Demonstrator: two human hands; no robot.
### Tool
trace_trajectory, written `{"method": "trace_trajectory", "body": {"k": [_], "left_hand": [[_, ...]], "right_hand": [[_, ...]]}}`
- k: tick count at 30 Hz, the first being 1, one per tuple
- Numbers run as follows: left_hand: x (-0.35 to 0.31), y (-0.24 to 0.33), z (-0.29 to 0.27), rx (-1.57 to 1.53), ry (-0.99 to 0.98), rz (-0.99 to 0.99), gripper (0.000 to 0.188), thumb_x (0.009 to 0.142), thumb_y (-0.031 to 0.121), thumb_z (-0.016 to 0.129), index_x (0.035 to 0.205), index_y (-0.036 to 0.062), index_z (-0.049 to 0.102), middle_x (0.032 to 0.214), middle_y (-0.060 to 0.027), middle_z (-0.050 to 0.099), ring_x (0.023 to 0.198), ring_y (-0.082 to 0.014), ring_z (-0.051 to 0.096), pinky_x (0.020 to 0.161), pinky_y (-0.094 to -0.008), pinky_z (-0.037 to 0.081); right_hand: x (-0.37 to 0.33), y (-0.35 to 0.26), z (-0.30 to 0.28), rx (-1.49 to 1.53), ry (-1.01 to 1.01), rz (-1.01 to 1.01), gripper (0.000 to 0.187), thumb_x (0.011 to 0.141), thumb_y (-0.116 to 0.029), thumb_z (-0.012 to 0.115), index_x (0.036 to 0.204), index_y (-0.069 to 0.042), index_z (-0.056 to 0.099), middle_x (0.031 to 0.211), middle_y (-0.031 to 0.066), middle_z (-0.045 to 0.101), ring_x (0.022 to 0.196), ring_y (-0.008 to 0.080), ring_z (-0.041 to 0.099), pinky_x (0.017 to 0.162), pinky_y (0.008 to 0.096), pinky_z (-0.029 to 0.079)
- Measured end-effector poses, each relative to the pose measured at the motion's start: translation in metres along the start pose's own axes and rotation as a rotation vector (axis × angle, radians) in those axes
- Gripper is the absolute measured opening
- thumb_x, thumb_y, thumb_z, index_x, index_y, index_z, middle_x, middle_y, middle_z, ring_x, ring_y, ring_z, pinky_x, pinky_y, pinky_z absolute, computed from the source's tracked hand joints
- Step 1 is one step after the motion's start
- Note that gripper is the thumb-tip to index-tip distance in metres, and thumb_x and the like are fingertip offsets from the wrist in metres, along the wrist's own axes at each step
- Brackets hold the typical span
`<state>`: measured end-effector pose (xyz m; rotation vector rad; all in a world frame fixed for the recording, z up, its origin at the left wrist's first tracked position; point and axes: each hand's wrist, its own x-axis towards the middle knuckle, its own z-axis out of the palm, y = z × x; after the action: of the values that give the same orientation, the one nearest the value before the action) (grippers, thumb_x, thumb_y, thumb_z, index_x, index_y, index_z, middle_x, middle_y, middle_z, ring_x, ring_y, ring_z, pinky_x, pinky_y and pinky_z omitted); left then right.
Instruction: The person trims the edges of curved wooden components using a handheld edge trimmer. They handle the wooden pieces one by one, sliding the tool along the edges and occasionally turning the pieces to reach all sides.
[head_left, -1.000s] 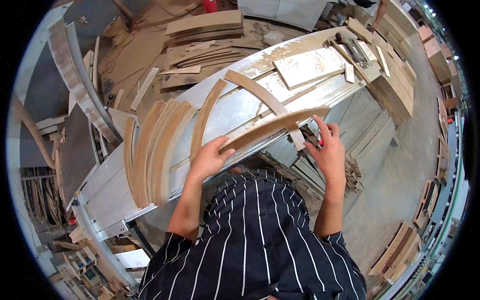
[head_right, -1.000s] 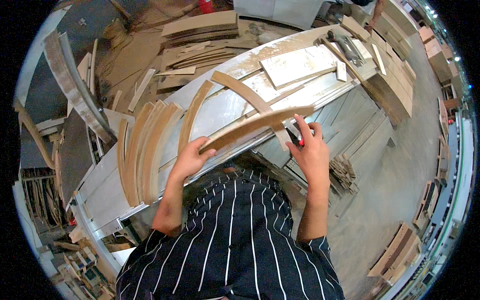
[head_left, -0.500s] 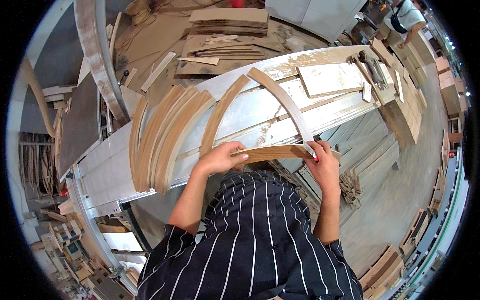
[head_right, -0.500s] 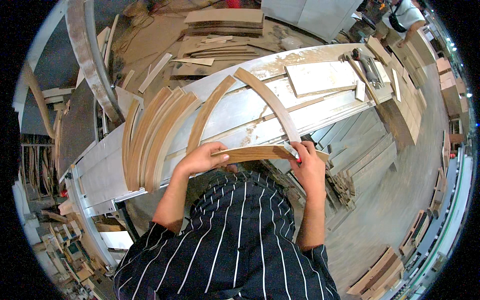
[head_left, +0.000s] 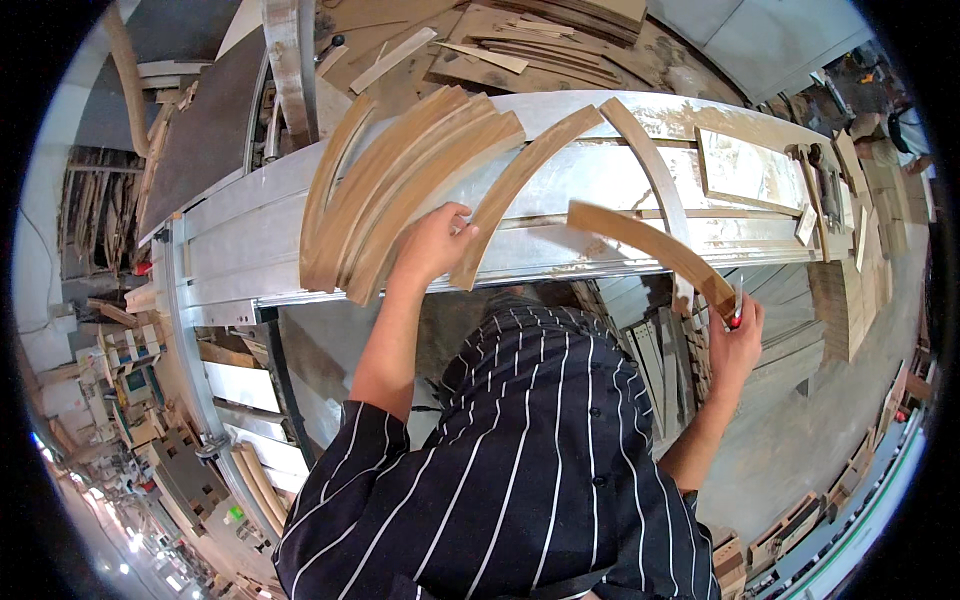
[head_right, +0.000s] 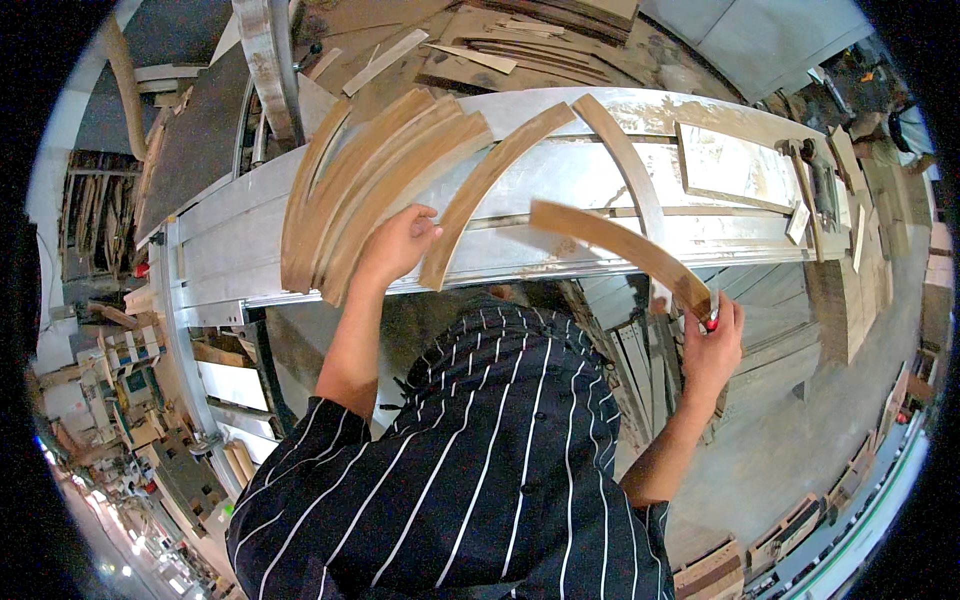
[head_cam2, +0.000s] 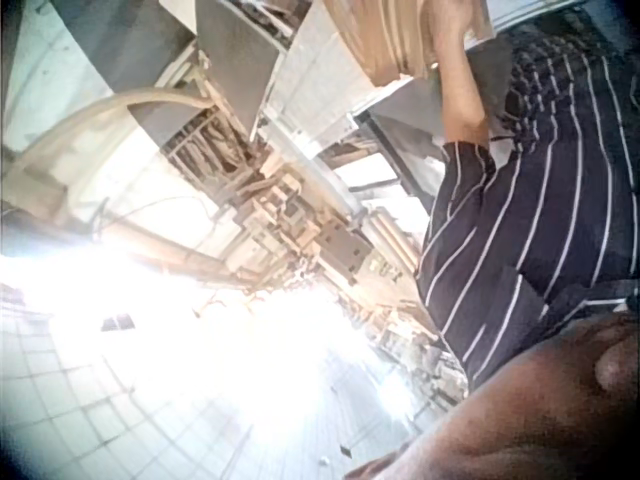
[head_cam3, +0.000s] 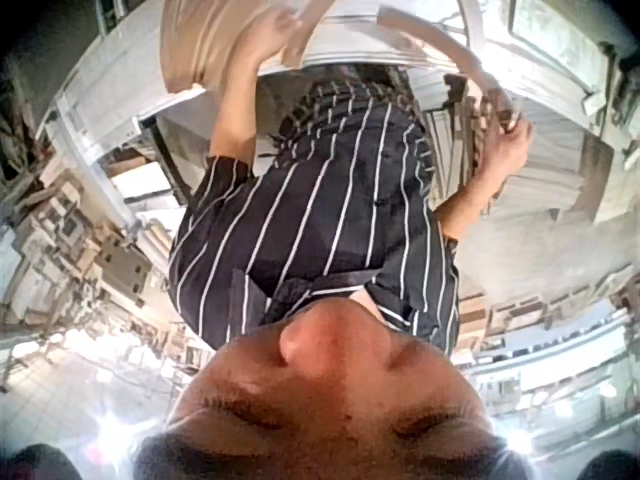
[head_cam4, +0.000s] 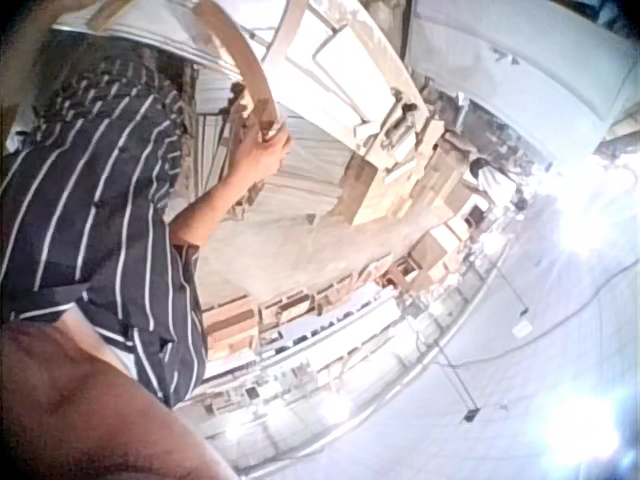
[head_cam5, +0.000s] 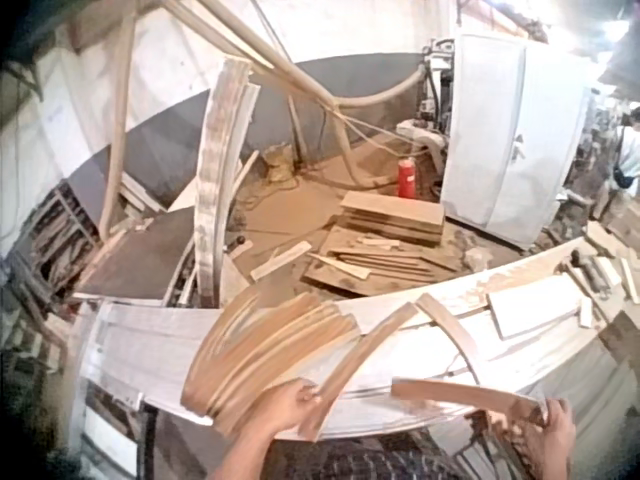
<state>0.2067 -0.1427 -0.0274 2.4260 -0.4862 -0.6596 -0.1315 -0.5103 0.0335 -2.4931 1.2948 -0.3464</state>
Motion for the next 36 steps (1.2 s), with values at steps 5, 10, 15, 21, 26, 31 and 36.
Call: {"method": "trace_trajectory", "body": {"k": [5,10,15,21,26,31,36], "left_hand": [[-0.005,0.004,0.027,0.224,0.05,0.011,0.046,0.096,0.041,0.08,0.129,0.0115,0.071,0.126,-0.0153,0.077,0.12,-0.0314,0.073,0.099,-0.0478,0.057],[0.002,0.022,0.023,0.253,-0.012,-0.087,0.06,0.091,0.043,0.082,0.137,0.0097,0.063,0.14,-0.0154,0.069,0.129,-0.0371,0.067,0.102,-0.0518,0.056],[0.0,0.021,0.027,0.384,0.012,-0.101,0.082,0.084,0.049,0.087,0.147,0.0084,0.054,0.146,-0.0189,0.064,0.129,-0.0388,0.067,0.103,-0.0551,0.055],[0.002,0.02,0.035,0.424,-0.001,-0.075,0.086,0.081,0.048,0.088,0.149,0.0089,0.052,0.148,-0.0164,0.062,0.128,-0.0401,0.068,0.103,-0.0568,0.055],[0.001,0.025,0.035,0.348,-0.016,-0.009,0.079,0.081,0.043,0.087,0.145,0.0086,0.056,0.144,-0.0163,0.065,0.127,-0.0397,0.068,0.103,-0.0541,0.055],[0.006,0.039,0.043,0.291,-0.045,0.017,0.076,0.08,0.042,0.088,0.14,0.0055,0.058,0.14,-0.019,0.067,0.125,-0.0401,0.068,0.103,-0.0518,0.055],[0.007,0.046,0.047,0.287,-0.06,-0.01,0.075,0.079,0.043,0.089,0.135,0.0037,0.058,0.137,-0.0214,0.068,0.123,-0.0426,0.069,0.101,-0.0528,0.055]], "right_hand": [[0.009,0.025,0.047,0.037,-0.071,0.207,0.058,0.085,-0.035,0.089,0.13,-0.002,0.071,0.112,0.0243,0.074,0.101,0.0467,0.071,0.088,0.0538,0.058],[-0.001,0.02,0.091,0.049,-0.076,0.275,0.052,0.086,-0.042,0.087,0.12,-0.006,0.073,0.105,0.0256,0.078,0.099,0.05,0.074,0.086,0.0565,0.058],[0.006,-0.004,0.098,0.001,-0.026,0.251,0.045,0.084,-0.043,0.088,0.105,-0.006,0.072,0.09,0.0203,0.079,0.087,0.046,0.077,0.081,0.0562,0.06],[0.008,-0.018,0.1,-0.064,-0.06,0.267,0.047,0.086,-0.046,0.087,0.101,-0.007,0.065,0.087,0.0215,0.078,0.086,0.0473,0.077,0.077,0.0576,0.061],[0.01,-0.02,0.11,-0.053,-0.049,0.236,0.042,0.085,-0.039,0.086,0.103,-0.008,0.064,0.092,0.0211,0.078,0.087,0.0461,0.077,0.078,0.058,0.06],[0.011,-0.01,0.114,-0.12,-0.062,0.236,0.039,0.083,-0.032,0.085,0.107,-0.007,0.067,0.088,0.0184,0.078,0.082,0.0419,0.077,0.074,0.0559,0.061],[0.018,-0.02,0.114,-0.091,-0.107,0.176,0.049,0.087,-0.042,0.087,0.11,-0.005,0.063,0.091,0.0186,0.077,0.083,0.0433,0.077,0.072,0.0563,0.061]]}}
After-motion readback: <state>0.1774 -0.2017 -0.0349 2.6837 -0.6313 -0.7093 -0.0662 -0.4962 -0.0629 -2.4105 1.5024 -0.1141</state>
